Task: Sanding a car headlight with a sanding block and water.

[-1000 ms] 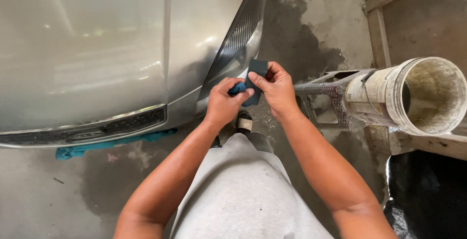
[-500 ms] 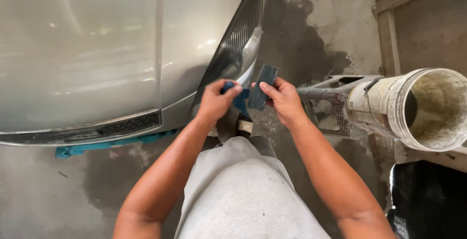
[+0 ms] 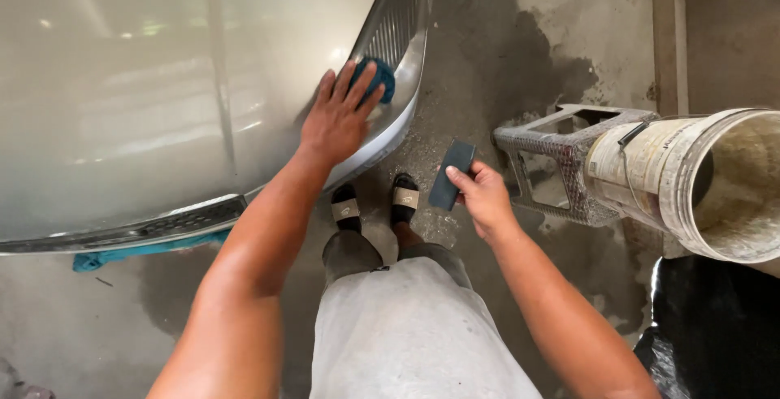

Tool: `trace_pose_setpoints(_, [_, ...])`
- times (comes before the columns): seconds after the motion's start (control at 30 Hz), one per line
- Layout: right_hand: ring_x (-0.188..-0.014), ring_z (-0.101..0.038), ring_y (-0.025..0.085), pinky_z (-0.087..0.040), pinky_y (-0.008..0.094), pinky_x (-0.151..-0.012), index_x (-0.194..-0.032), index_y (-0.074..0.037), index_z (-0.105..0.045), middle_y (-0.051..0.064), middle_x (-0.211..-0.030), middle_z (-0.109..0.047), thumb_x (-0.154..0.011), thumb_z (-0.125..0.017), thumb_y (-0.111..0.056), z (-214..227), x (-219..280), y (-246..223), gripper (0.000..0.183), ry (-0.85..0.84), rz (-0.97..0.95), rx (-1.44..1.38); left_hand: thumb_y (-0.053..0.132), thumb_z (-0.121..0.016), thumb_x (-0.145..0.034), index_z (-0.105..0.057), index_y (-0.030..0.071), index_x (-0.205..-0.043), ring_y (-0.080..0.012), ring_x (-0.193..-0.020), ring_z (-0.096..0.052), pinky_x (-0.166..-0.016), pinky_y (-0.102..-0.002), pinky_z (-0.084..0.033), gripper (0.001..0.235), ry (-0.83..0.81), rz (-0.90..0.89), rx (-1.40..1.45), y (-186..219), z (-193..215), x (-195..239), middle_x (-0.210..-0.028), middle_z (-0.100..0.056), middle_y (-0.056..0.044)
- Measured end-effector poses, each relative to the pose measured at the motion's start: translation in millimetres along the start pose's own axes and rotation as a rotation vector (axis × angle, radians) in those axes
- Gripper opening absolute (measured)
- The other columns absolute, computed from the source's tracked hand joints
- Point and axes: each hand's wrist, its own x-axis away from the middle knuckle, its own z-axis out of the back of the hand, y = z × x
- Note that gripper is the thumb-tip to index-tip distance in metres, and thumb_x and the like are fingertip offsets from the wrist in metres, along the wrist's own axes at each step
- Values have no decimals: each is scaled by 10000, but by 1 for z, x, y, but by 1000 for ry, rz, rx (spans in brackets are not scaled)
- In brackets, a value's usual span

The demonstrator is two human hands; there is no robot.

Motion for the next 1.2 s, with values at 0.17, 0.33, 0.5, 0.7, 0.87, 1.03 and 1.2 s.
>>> trace_pose_setpoints(0.17, [-880,-716,117,-619,328,-781,-1126,-41,-709,38,-1033,-767,-951,-673,-149,-1,9,4,208,24,-10,59,255,-567,-946,-372,264,-1614,-293,-1571,-132,-1259,-490,-112,696,-47,-292,-500,-32,-81,58,-1722,-161,-11])
trace_pose_setpoints(0.33, [-854,-671,102,-580,295,-769,-1147,-12,-713,26,-1003,-739,-983,-655,-136,14,13,24,214,5,-7,74,281,-494,-942,-189,144,-1643,-282,-1567,-73,-1228,-493,-60,777,-405,-641,-697,-41,-64,35,-1728,-43,-45])
trace_pose_setpoints(0.5, [-852,-655,97,-538,285,-748,-1167,-30,-699,17,-1006,-735,-967,-632,-98,25,1,46,222,51,-53,123,354,-363,-1082,-130,138,-1702,-281,-1617,-67,-1288,-498,-65,697,-111,-339,-493,-10,-37,-70,-1774,-35,-66])
trace_pose_setpoints(0.7, [-876,-646,84,-531,261,-775,-1185,-31,-677,9,-1015,-720,-983,-644,-83,23,-12,42,212,33,50,132,340,-378,-1028,-263,97,-1623,-289,-1568,-73,-1235,-501,-14,653,-169,-594,-910,-13,-86,-29,-1730,-73,-88])
trace_pose_setpoints(0.87, [-870,-650,80,-549,269,-764,-1179,-24,-682,4,-1019,-721,-989,-625,-90,17,-2,37,209,-5,21,127,418,-419,-994,-445,130,-1529,-288,-1577,-63,-1241,-495,20,608,-485,-842,-1003,-61,-113,96,-1733,-114,-83])
trace_pose_setpoints(1.03, [-856,-660,88,-559,283,-742,-1159,-25,-660,13,-1009,-714,-967,-619,-71,17,-11,64,202,7,-83,109,267,-482,-984,-506,126,-1484,-252,-1581,-149,-1255,-495,-15,520,-280,-691,-869,-79,-44,118,-1741,-187,-22])
trace_pose_setpoints(1.2, [-822,-632,91,-511,275,-717,-1156,-29,-694,12,-966,-709,-957,-647,-57,-10,-27,57,206,-13,-38,182,264,-436,-1050,-485,112,-1610,-266,-1600,-219,-1313,-495,-41,583,269,-364,-748,-68,1,41,-1741,-265,-47])
